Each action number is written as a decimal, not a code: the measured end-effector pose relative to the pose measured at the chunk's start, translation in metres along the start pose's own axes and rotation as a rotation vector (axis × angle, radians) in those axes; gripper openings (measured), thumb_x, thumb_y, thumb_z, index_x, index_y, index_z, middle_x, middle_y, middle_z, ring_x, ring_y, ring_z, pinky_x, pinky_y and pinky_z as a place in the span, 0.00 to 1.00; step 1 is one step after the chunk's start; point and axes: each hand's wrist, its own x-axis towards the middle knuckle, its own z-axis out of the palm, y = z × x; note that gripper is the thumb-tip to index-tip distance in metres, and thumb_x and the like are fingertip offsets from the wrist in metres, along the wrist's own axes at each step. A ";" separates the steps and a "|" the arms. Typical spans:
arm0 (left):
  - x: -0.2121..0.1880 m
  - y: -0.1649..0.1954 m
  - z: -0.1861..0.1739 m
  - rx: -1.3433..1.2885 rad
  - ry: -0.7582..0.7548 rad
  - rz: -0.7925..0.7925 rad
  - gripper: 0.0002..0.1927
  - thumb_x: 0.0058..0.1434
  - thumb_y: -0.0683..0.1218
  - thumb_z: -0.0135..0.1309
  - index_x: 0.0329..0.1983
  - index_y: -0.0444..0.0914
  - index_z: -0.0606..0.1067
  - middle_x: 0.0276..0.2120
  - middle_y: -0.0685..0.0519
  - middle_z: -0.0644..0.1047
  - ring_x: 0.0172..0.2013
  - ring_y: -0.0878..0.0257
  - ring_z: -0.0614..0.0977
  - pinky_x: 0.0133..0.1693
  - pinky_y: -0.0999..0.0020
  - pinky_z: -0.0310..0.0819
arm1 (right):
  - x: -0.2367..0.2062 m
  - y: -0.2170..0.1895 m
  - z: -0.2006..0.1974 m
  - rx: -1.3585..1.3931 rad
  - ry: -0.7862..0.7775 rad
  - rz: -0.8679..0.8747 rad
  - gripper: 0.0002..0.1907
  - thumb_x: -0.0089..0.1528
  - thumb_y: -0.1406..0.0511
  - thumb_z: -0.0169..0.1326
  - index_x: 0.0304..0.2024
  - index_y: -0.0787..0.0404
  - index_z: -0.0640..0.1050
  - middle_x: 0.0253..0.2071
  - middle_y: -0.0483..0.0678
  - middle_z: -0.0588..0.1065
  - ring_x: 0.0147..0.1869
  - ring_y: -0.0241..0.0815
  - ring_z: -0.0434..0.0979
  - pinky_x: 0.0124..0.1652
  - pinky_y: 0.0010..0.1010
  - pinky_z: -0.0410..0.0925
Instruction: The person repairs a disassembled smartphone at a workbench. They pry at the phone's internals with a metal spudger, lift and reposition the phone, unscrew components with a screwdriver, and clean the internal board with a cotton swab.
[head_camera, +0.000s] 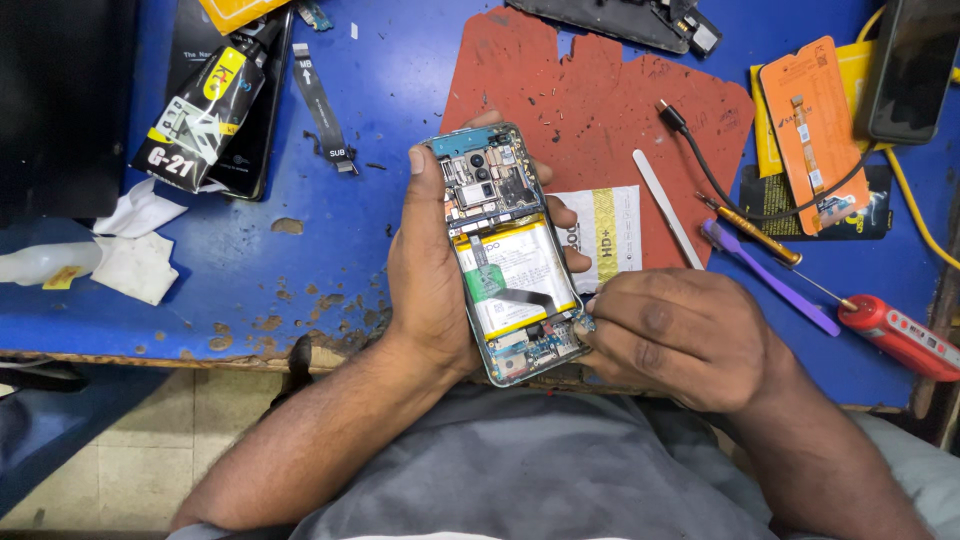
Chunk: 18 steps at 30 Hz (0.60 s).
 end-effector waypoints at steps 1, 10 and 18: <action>0.000 0.000 0.000 0.000 0.011 -0.005 0.38 0.74 0.68 0.32 0.76 0.39 0.58 0.48 0.42 0.75 0.41 0.49 0.83 0.41 0.47 0.84 | 0.000 0.000 0.000 -0.004 -0.001 0.005 0.14 0.55 0.68 0.70 0.35 0.71 0.78 0.35 0.55 0.76 0.39 0.53 0.82 0.38 0.39 0.77; 0.003 0.001 0.000 -0.026 -0.012 -0.040 0.39 0.72 0.70 0.33 0.76 0.40 0.58 0.48 0.42 0.75 0.41 0.48 0.84 0.41 0.47 0.85 | 0.002 -0.001 0.005 0.013 0.130 0.077 0.13 0.55 0.70 0.71 0.36 0.69 0.79 0.35 0.55 0.78 0.41 0.52 0.84 0.40 0.37 0.79; 0.003 0.000 -0.001 -0.024 -0.024 -0.031 0.40 0.73 0.69 0.33 0.76 0.39 0.57 0.49 0.42 0.74 0.43 0.49 0.83 0.42 0.46 0.85 | 0.004 -0.004 0.004 -0.015 0.127 0.107 0.12 0.56 0.71 0.71 0.36 0.70 0.79 0.35 0.54 0.78 0.40 0.51 0.84 0.42 0.39 0.80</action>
